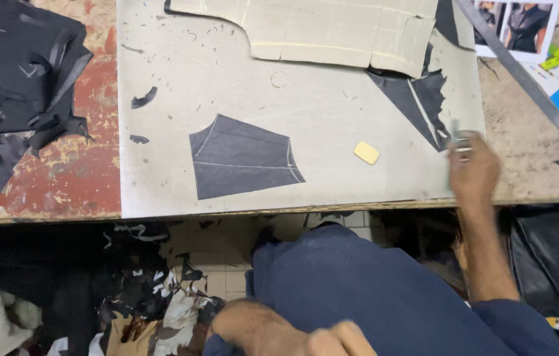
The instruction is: The person traces a paper pattern onto black fabric using chalk, then cuts the fabric with a utility knife. They repeat this process for multiple pieces, using a ruler for straight edges and organizing the cut pieces on the table.
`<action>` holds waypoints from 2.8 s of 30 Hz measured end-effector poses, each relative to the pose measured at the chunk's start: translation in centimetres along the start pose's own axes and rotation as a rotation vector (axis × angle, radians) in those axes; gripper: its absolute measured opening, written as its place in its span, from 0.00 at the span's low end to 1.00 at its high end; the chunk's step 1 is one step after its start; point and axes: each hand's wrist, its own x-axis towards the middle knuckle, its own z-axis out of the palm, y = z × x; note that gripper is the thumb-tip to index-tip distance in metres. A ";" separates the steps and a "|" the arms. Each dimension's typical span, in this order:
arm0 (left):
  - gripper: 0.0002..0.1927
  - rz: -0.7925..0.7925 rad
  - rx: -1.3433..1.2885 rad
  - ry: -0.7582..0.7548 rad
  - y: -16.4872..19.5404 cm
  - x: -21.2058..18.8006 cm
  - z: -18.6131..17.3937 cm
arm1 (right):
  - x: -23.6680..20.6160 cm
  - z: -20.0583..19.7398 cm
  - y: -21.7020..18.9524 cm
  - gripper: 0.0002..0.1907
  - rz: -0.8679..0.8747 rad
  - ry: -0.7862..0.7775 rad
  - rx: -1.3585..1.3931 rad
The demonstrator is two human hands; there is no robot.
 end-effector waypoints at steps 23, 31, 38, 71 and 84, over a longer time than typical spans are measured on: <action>0.45 -0.756 1.619 0.452 -4.2 -18.9 -33.1 | -3.2 19.7 -30.3 0.21 0.192 -0.179 0.117; 0.45 -0.733 1.599 0.508 -4.7 -19.3 -33.0 | -6.9 18.7 -30.3 0.23 -0.003 -0.180 0.008; 0.39 -0.799 1.558 0.408 -3.2 -18.3 -32.8 | -7.7 17.0 -28.9 0.21 0.010 -0.368 -0.042; 0.69 -0.874 1.526 0.298 20.2 -25.7 -34.3 | -6.5 24.8 -40.5 0.12 -0.494 -0.331 0.251; 0.62 -0.922 1.549 0.363 19.5 -25.9 -34.6 | -5.9 29.1 -42.3 0.10 -0.551 -0.419 0.080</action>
